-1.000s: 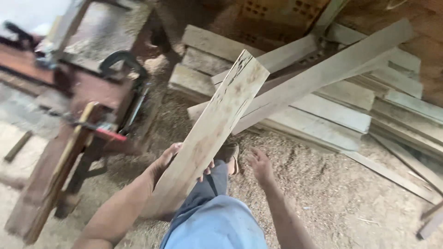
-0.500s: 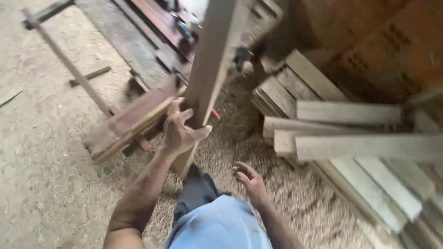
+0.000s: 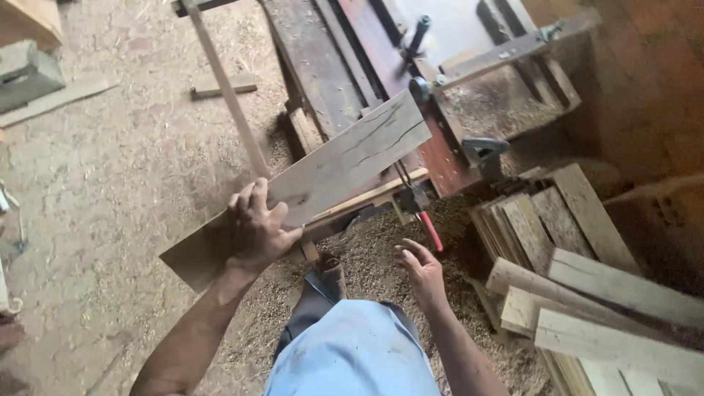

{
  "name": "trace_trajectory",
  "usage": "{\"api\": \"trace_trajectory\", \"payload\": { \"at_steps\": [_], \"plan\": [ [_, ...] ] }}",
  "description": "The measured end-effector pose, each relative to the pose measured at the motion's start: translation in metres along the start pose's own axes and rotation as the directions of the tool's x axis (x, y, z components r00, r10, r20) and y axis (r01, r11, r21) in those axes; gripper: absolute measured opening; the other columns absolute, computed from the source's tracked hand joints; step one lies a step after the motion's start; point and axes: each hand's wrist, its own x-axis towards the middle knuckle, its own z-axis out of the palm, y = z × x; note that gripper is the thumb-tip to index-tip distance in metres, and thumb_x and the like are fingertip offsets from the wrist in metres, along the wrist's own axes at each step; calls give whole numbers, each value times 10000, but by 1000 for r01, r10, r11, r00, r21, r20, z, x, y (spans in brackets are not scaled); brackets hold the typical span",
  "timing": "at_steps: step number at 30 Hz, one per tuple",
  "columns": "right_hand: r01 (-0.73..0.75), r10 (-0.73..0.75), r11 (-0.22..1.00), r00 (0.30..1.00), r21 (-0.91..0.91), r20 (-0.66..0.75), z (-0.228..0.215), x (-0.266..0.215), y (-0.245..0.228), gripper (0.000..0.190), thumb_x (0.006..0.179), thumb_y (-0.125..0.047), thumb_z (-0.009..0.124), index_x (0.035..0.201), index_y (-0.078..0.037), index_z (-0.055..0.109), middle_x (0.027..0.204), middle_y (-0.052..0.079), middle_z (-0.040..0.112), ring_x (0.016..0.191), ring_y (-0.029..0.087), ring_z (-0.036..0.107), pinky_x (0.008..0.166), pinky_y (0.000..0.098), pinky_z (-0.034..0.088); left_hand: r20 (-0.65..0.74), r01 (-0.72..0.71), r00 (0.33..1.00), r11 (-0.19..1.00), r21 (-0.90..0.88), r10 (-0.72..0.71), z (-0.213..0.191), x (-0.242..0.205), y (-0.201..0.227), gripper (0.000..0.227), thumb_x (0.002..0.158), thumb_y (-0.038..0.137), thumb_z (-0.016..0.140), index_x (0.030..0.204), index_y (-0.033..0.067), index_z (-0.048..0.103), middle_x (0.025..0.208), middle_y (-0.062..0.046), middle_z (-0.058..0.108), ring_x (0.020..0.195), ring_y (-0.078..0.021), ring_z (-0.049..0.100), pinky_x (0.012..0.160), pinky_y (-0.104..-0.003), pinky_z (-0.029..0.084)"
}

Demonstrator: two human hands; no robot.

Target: Milling the edges of wood planks using a stationary router or shaper table.

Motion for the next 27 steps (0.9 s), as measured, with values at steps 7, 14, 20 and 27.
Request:
{"api": "trace_trajectory", "payload": {
  "at_steps": [7,14,20,27],
  "plan": [
    [-98,101,995,911,-27,400,95,29,-58,513,959,-235,633,1418,-23,545,1300,112,700,1161,215,687,1012,361,557,116,174,979,982,-69,-166,-3,-42,-21,523,616,466,909,874,37,757,1408,-336,484,1286,-439,464,1072,-625,365],
    [536,-396,571,843,-621,364,57,51,-75,484,926,-185,751,1373,-58,615,1282,148,712,1199,293,680,1041,388,526,306,279,913,960,13,-269,11,-59,-42,527,587,475,906,901,70,781,1394,-320,479,1283,-445,471,1074,-645,366],
    [2,-60,275,998,-961,-16,-52,77,-46,403,917,-220,675,1302,-115,617,1066,179,709,1007,379,685,842,476,539,450,318,833,944,86,-322,45,-49,-74,583,548,468,915,999,122,788,1411,-239,495,1295,-408,463,1098,-577,361],
    [-62,352,381,932,-923,82,-59,58,-127,411,965,-320,574,1334,-137,564,898,124,704,768,284,664,700,436,558,552,105,828,994,17,-97,120,15,-62,565,535,446,909,1033,200,803,1448,-231,489,1305,-376,457,1112,-544,335]
  ]
}}
